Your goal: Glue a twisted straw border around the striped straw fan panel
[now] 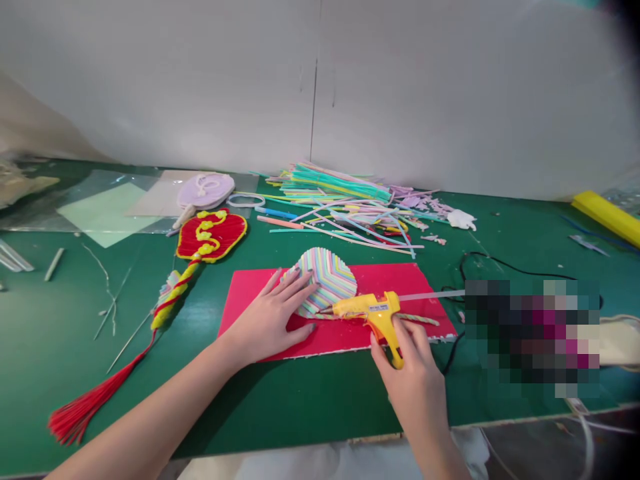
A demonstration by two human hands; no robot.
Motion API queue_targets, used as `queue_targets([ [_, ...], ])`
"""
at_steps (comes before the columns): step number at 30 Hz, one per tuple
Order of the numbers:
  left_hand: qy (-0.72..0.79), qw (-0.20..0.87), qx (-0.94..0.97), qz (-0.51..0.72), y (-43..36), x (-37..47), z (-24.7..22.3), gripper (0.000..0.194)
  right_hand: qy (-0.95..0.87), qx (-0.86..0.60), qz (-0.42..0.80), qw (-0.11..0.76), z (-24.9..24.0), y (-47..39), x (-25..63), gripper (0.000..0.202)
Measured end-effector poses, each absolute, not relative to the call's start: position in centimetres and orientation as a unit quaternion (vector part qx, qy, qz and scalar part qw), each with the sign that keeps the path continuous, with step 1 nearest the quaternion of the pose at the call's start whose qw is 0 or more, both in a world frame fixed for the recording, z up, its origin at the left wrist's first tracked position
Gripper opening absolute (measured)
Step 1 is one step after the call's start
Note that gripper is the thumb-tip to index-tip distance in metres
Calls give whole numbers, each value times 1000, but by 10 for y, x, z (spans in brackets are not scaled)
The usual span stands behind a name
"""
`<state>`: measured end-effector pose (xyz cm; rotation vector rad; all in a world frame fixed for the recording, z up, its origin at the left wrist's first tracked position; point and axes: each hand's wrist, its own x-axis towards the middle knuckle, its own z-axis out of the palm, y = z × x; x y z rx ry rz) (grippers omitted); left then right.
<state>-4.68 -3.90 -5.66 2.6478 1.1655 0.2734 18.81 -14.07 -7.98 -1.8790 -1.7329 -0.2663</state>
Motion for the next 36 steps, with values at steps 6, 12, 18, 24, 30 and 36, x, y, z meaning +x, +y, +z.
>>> queue_targets([
  [6, 389, 127, 907, 104, -39, -48, -56, 61, -646, -702, -87, 287, -80, -140, 188, 37],
  [12, 382, 141, 904, 128, -38, -52, -54, 58, -623, -719, -80, 299, -79, -137, 190, 40],
  [18, 400, 89, 904, 124, -30, -61, -35, 56, -598, -729, -47, 330, -69, -127, 204, 45],
  [24, 274, 37, 960, 49, -21, -59, -25, 47, -580, -730, -38, 361, -63, -121, 220, 46],
  [30, 218, -38, 975, -7, -12, -50, -17, 48, -582, -721, -5, 376, -63, -124, 221, 41],
  [36, 166, -91, 981, 31, -2, -60, -26, 43, -572, -720, 29, 391, -57, -126, 221, 37],
])
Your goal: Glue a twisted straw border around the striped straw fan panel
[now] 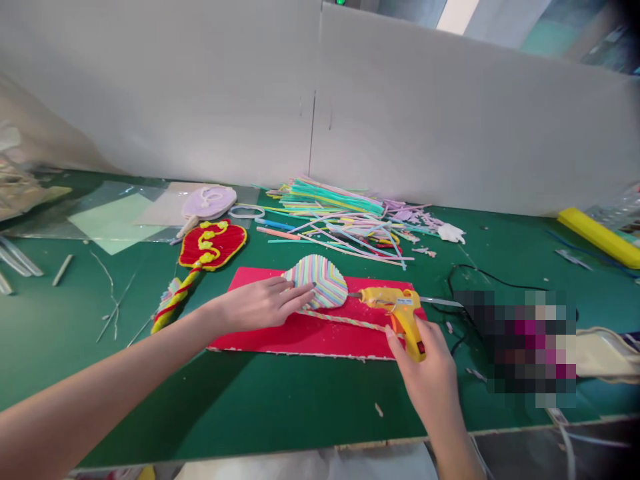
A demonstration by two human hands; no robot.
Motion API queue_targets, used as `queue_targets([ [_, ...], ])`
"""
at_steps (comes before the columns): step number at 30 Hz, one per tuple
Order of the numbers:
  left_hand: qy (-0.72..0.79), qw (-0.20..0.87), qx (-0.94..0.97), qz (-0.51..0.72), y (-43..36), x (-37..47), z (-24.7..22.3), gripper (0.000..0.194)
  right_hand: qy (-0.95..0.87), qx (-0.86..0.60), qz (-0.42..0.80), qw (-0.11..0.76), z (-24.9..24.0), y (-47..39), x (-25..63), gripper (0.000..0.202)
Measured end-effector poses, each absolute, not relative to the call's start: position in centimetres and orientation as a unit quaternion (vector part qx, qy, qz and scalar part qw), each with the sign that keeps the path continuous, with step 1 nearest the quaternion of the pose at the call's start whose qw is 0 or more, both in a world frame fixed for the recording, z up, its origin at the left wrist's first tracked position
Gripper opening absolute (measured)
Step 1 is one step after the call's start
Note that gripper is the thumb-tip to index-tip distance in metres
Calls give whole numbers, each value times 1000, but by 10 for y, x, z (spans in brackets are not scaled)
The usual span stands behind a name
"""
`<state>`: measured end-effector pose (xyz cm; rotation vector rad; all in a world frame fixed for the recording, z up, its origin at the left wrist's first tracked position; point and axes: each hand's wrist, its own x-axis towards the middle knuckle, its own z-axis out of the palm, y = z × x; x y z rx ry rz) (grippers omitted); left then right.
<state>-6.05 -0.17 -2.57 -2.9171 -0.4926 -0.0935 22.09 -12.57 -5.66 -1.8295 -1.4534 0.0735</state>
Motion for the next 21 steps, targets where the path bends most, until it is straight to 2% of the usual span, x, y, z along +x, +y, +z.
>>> queue_targets([
  [5, -130, 86, -987, -49, 9, -66, -33, 42, -566, -722, 50, 394, -56, -125, 222, 34],
  [14, -125, 81, -988, -37, 16, -65, -15, 43, -559, -720, 65, 406, -58, -124, 224, 36],
  [21, -109, 204, -970, -72, 15, -57, -23, 24, -558, -718, 73, 409, -56, -123, 222, 35],
])
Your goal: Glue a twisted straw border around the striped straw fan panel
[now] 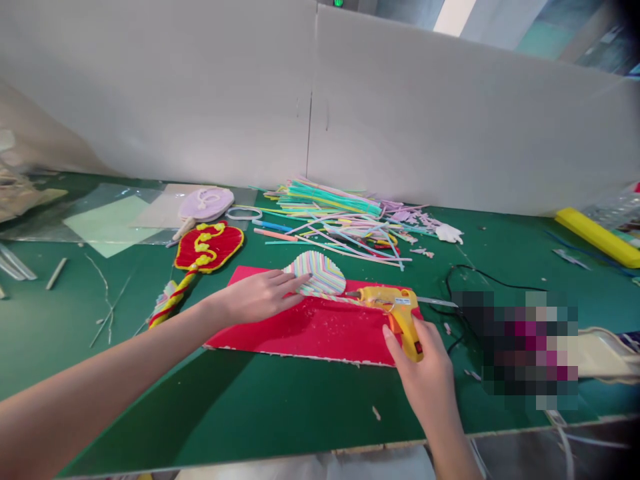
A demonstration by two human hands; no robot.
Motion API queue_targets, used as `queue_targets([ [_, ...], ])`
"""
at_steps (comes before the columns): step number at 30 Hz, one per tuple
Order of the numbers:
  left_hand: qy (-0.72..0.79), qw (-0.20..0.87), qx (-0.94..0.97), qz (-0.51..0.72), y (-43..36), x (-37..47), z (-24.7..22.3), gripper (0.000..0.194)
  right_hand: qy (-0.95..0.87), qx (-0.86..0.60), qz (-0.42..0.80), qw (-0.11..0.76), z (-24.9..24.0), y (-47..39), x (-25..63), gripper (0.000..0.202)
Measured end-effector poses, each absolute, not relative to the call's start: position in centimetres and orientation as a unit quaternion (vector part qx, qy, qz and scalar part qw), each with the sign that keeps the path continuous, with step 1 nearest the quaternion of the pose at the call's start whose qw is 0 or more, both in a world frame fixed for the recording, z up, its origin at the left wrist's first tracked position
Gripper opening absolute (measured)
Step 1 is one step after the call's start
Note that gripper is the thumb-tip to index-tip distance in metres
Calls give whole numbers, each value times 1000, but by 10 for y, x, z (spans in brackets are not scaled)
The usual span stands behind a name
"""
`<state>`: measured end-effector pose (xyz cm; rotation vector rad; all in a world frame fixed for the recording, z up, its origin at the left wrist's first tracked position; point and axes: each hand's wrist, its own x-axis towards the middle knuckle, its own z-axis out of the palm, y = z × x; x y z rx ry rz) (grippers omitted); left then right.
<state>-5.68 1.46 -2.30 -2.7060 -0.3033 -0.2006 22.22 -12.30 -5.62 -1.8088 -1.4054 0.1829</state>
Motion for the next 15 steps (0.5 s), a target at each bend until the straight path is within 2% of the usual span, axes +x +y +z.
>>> queue_targets([
  [5, -138, 258, -953, -84, 11, -55, -26, 21, -564, -709, 56, 420, -56, -119, 220, 36],
  [9, -162, 257, -944, -126, 6, -52, -29, 18, -564, -705, 36, 427, -54, -114, 217, 35],
  [15, -234, 239, -936, -108, -6, -44, -32, 15, -573, -706, 2, 416, -52, -108, 212, 38],
])
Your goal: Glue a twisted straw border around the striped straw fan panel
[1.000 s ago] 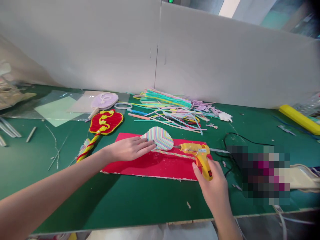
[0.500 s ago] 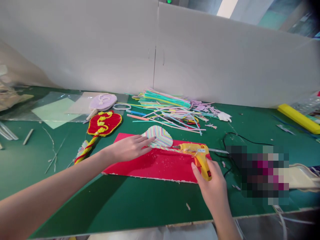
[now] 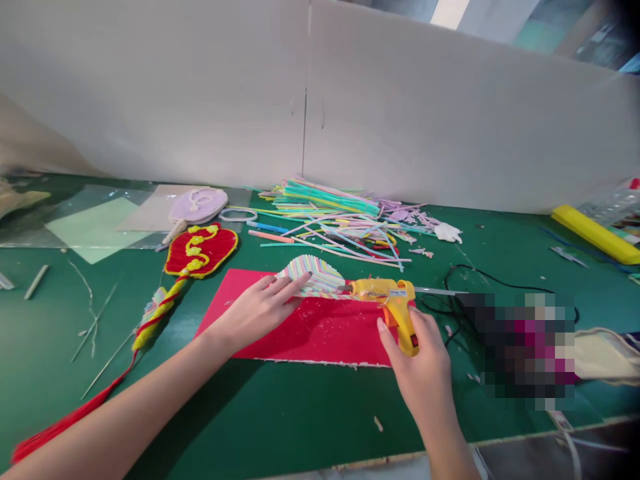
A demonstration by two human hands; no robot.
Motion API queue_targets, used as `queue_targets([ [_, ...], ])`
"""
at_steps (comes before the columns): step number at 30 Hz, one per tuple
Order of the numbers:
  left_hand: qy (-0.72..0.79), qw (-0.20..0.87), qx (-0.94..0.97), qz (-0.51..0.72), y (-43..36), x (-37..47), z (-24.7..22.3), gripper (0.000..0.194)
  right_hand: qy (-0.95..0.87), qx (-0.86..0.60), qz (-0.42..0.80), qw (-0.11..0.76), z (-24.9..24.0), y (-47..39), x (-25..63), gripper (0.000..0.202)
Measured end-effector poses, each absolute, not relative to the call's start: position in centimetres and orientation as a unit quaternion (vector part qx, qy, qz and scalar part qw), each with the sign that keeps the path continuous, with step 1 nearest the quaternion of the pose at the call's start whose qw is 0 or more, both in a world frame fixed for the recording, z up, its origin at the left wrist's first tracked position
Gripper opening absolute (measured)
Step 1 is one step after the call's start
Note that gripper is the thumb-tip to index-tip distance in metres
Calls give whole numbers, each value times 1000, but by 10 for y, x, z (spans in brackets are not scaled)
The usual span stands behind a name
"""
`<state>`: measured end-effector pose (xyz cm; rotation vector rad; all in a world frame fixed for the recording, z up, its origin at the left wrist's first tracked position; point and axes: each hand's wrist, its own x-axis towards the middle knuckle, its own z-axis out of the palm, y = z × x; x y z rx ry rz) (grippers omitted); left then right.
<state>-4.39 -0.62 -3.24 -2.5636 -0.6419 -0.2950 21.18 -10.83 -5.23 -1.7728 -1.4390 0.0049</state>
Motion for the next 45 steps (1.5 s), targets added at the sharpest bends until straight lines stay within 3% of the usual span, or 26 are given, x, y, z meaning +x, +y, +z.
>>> queue_targets([
  [12, -291, 215, -925, -113, -15, -44, -38, 20, -604, -712, -95, 346, -55, -97, 206, 46],
  [25, -293, 192, -925, -148, -13, -45, -40, 22, -644, -654, -90, 386, -52, -90, 193, 40],
  [45, -292, 182, -927, -150, -11, -48, -38, 20, -676, -631, -57, 376, -52, -86, 198, 38],
])
